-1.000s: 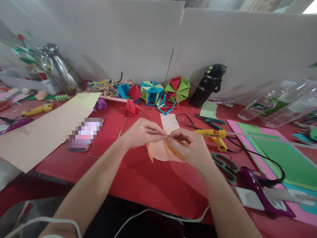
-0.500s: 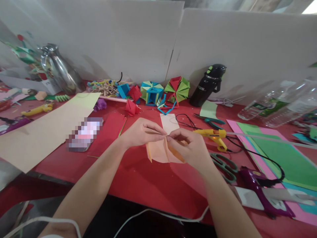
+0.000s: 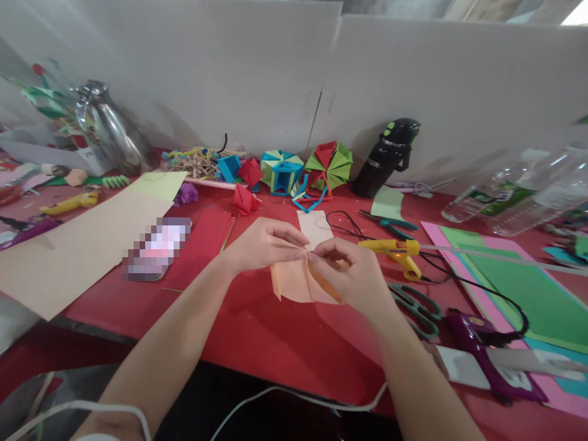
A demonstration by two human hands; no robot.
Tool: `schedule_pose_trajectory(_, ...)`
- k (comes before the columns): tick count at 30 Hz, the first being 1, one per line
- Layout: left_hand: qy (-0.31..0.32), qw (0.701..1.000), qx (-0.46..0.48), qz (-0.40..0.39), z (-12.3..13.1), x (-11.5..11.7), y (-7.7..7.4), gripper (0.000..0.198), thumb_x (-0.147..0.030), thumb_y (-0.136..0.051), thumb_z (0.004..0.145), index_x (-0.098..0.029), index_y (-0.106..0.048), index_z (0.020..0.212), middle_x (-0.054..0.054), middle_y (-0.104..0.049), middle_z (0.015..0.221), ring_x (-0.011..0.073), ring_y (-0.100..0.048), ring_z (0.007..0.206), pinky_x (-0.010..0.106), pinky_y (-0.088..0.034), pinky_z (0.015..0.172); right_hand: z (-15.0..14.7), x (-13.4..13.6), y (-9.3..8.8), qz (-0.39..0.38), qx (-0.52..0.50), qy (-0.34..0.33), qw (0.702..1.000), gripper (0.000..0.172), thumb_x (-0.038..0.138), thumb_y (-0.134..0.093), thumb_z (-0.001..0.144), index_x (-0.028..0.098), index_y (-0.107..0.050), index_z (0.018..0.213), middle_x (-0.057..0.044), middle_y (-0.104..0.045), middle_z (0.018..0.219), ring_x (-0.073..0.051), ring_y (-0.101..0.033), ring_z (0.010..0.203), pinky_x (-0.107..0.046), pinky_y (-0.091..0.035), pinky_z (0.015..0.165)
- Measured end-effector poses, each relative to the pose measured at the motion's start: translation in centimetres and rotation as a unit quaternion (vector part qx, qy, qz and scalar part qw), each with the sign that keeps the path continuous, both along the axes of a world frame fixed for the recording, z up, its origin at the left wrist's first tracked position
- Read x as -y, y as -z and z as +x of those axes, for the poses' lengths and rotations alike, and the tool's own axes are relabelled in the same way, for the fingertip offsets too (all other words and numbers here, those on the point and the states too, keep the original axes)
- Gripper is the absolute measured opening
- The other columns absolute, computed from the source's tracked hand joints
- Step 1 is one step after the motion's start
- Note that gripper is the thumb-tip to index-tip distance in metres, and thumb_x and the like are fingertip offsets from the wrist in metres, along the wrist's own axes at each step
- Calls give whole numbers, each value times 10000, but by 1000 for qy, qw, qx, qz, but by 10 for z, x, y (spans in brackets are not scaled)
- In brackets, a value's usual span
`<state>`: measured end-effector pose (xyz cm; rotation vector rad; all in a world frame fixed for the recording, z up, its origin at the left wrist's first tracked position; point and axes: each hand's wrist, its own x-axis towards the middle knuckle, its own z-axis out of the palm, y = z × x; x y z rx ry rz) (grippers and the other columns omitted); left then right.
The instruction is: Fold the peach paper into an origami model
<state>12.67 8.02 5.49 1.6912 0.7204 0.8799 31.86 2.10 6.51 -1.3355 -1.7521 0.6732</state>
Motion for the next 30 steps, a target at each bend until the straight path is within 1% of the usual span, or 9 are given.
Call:
schedule_pose_trajectory(11,10,1000,11,-5,0,0,-1,298,-338,-785,697,-160,-736,931,68,-752,911,185,-708,868,267,-559,786,1,1,-4,-9,-5,-7,1000,186,336,-641,832,171,-644,746,-7,-630,690,-126,-535,635,-245,-414,580)
schedule_pose_trajectory(16,4,1000,8,-12,0,1,-1,283,-335,-777,703,-159,-735,921,71,-752,907,190,-708,866,278,-560,787,-1,2,-3,-12,-9,-1,1000,178,329,-647,822,173,-634,737,-11,-629,679,-132,-541,627,-250,-420,575)
schedule_pose_trajectory(21,-2,1000,5,-8,1,1,0,283,-344,-779,699,-157,-740,908,72,-752,896,191,-705,855,267,-557,759,-2,2,-2,5,5,7,1000,164,302,-641,821,178,-620,715,-4,-619,660,-132,-541,623,-243,-414,567)
schedule_pose_trajectory(30,-15,1000,-2,-3,0,3,-3,238,-320,-770,712,-154,-743,881,63,-752,860,172,-701,817,235,-544,718,-6,3,3,40,23,24,999,176,316,-641,823,184,-624,709,-8,-630,645,-142,-555,615,-261,-435,596)
